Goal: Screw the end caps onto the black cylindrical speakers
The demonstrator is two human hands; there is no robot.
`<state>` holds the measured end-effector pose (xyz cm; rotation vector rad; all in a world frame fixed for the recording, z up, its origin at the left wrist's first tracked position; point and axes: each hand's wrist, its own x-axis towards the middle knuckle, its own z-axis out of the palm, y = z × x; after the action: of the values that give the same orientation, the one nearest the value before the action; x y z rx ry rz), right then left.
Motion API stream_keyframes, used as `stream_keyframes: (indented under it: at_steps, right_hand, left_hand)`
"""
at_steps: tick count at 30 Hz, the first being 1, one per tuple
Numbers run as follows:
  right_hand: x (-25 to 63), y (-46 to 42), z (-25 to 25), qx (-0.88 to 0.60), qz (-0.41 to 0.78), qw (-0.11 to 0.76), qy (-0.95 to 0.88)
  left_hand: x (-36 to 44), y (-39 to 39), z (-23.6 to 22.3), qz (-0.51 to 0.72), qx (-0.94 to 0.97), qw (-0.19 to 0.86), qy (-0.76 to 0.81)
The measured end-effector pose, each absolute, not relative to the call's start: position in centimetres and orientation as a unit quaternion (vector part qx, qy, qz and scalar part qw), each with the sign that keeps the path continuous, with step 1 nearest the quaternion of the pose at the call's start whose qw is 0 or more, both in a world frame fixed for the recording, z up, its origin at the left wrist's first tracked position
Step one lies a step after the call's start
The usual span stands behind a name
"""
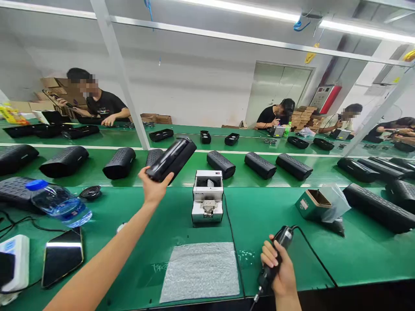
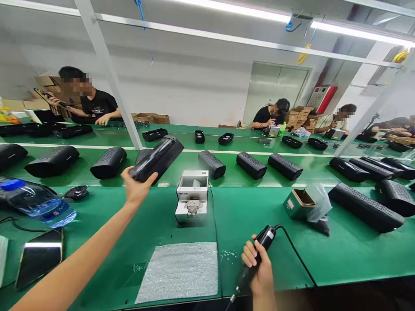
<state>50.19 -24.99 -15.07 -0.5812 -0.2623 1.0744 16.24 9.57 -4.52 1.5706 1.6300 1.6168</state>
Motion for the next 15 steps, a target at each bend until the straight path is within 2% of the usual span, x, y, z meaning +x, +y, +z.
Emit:
stream_keyframes:
  at_steps: [4,7,11,15]
  right_hand:
    - [50.2,-24.9,-16.3,-0.294,0.514,0.803,-0.072]
    - [50.1,-25.0,-16.5,-0.308,0.512,0.8,-0.05]
    - [49.7,-25.0,-16.8,-0.313,0.508,0.802,-0.03]
    - [49.4,-24.8,-17.0,-0.295,0.517,0.803,-0.013]
  left_hand:
    - [24.5,16.7,-6.2,0.534,0.539,0.169,0.629]
    - [27.7,19.2,-7.9,0.5,0.54,0.169,0.655]
    - [28.4,20.3,-9.2,0.459,0.565,0.169,0.665]
    - [27.2,21.0,-7.4,0.428,0.614,0.149,0.647]
